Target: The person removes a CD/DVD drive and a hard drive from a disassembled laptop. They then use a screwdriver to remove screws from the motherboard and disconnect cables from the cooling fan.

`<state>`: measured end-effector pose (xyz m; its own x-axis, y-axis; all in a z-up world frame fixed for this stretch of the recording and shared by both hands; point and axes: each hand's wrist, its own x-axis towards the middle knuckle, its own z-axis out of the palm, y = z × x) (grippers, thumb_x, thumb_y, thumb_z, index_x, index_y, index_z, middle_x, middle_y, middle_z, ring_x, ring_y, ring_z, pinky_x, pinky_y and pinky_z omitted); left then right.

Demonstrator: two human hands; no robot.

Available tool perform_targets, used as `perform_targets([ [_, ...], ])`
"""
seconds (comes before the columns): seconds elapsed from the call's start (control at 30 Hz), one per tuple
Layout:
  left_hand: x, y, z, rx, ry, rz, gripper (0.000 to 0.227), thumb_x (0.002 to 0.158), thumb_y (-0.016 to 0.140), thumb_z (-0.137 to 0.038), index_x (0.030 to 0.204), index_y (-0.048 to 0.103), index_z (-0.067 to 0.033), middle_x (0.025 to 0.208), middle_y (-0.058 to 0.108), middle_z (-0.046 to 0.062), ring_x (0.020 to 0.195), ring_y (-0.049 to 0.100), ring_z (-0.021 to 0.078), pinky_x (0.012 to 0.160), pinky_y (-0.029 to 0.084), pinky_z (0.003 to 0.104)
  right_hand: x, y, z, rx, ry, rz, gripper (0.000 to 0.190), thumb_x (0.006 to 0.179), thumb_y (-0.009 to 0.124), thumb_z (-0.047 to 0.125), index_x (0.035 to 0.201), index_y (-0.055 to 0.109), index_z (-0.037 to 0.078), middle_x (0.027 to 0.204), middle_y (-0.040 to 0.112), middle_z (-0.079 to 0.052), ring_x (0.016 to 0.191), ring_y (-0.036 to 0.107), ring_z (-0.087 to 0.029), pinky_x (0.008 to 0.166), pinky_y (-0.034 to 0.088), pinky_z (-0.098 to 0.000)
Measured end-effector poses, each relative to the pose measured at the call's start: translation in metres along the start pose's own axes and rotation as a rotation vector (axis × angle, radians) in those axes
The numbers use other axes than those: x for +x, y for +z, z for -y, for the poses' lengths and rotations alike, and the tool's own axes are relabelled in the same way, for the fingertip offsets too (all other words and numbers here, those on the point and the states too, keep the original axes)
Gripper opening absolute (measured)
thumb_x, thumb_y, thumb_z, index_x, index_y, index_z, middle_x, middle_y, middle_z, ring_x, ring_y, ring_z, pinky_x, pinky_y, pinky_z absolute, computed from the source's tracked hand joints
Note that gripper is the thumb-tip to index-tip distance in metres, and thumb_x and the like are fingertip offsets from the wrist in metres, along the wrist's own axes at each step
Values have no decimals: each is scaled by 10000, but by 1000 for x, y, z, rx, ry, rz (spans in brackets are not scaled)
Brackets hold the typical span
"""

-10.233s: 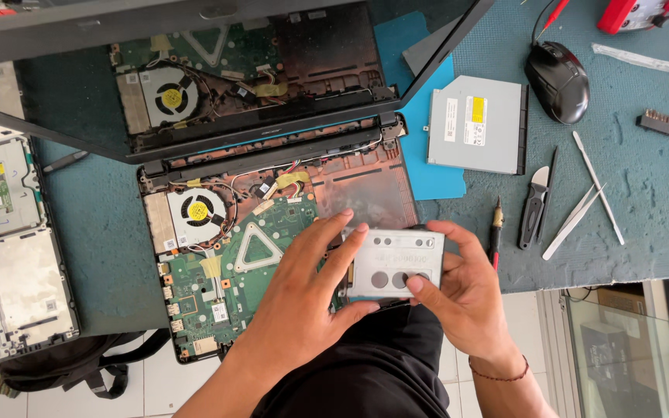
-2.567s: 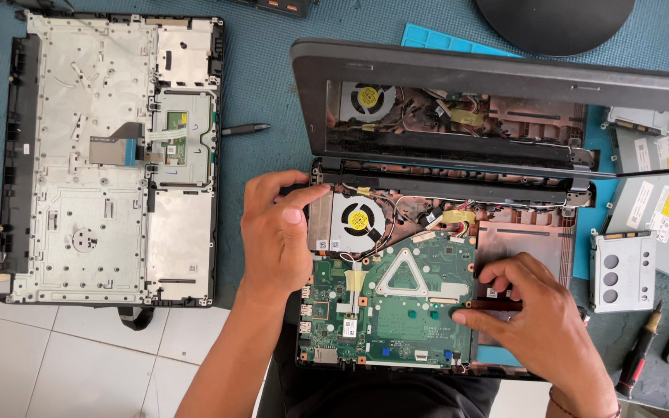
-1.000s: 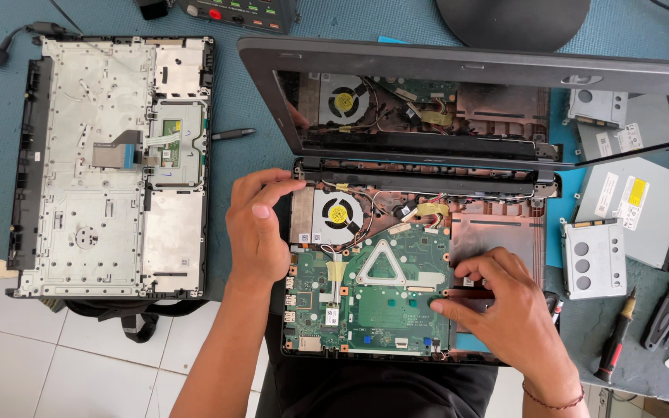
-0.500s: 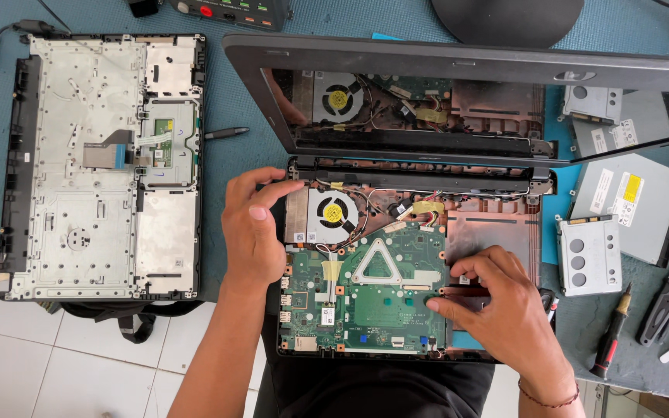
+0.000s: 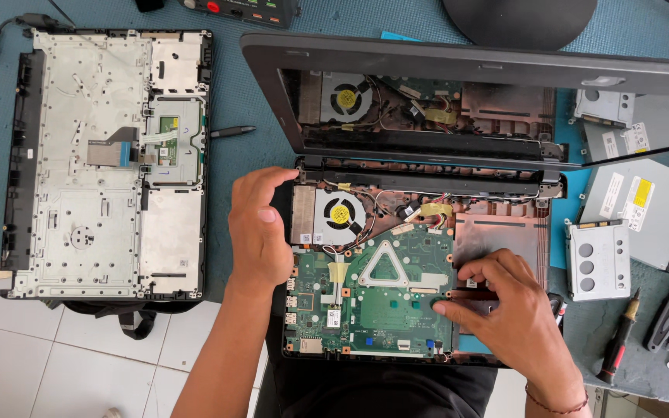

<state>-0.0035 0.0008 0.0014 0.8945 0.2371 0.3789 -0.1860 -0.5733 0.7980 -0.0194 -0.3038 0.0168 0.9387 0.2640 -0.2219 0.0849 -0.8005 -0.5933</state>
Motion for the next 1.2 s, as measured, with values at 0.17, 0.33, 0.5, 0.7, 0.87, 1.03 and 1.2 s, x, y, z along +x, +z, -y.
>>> perform_targets([
  [0.17, -1, 1, 2, 18, 49, -8, 740, 986, 94, -513, 1093, 635, -19, 1096, 599, 122, 1046, 515, 285, 909, 412, 388, 1, 0, 2, 16, -11, -26, 338, 648, 826, 319, 866, 673, 111, 938, 569, -16, 748, 690, -125, 772, 599, -251],
  [0.33, -1, 3, 3, 42, 75, -34, 723, 991, 145, -496, 1050, 675, -8, 1079, 597, 123, 1047, 514, 290, 897, 441, 395, 0, 0, -1, 23, 21, 3, 348, 648, 828, 313, 889, 670, 117, 967, 565, -23, 732, 725, -141, 787, 607, -277],
  [0.5, 1, 1, -1, 59, 74, 10, 732, 980, 114, -509, 1084, 633, -3, 1086, 608, 131, 1033, 514, 295, 912, 405, 388, 0, 1, -3, -13, 73, 35, 360, 661, 812, 356, 928, 679, 155, 1010, 568, 0, 806, 665, -167, 808, 581, -324],
  [0.7, 2, 1, 0, 67, 57, 38, 734, 977, 114, -506, 1069, 641, -2, 1080, 588, 129, 1037, 498, 293, 911, 396, 398, 0, 2, -4, -47, 53, 0, 369, 643, 826, 378, 892, 685, 146, 967, 578, 7, 798, 633, -151, 787, 534, -289],
  [0.87, 1, 1, 0, 48, 42, 23, 745, 976, 108, -530, 1050, 644, -18, 1073, 592, 125, 1042, 501, 285, 905, 399, 395, 0, 2, -3, -56, 41, -3, 373, 645, 822, 382, 901, 689, 145, 977, 584, 9, 861, 615, -165, 794, 540, -302],
  [1.03, 0, 1, 1, 41, 54, 7, 712, 985, 120, -508, 1033, 643, -27, 1072, 592, 126, 1042, 505, 280, 906, 404, 396, -2, -1, 0, -20, 10, -7, 363, 670, 808, 337, 916, 672, 109, 988, 573, -21, 785, 684, -143, 776, 603, -267],
  [1.2, 11, -4, 2, -7, -185, 42, 379, 979, 367, -283, 1230, 554, -70, 1193, 618, 83, 1052, 583, 210, 809, 501, 325, -5, -22, -4, 16, -69, -156, 523, 610, 815, 307, 1038, 637, 64, 855, 686, -43, 721, 650, -115, 690, 562, -218],
])
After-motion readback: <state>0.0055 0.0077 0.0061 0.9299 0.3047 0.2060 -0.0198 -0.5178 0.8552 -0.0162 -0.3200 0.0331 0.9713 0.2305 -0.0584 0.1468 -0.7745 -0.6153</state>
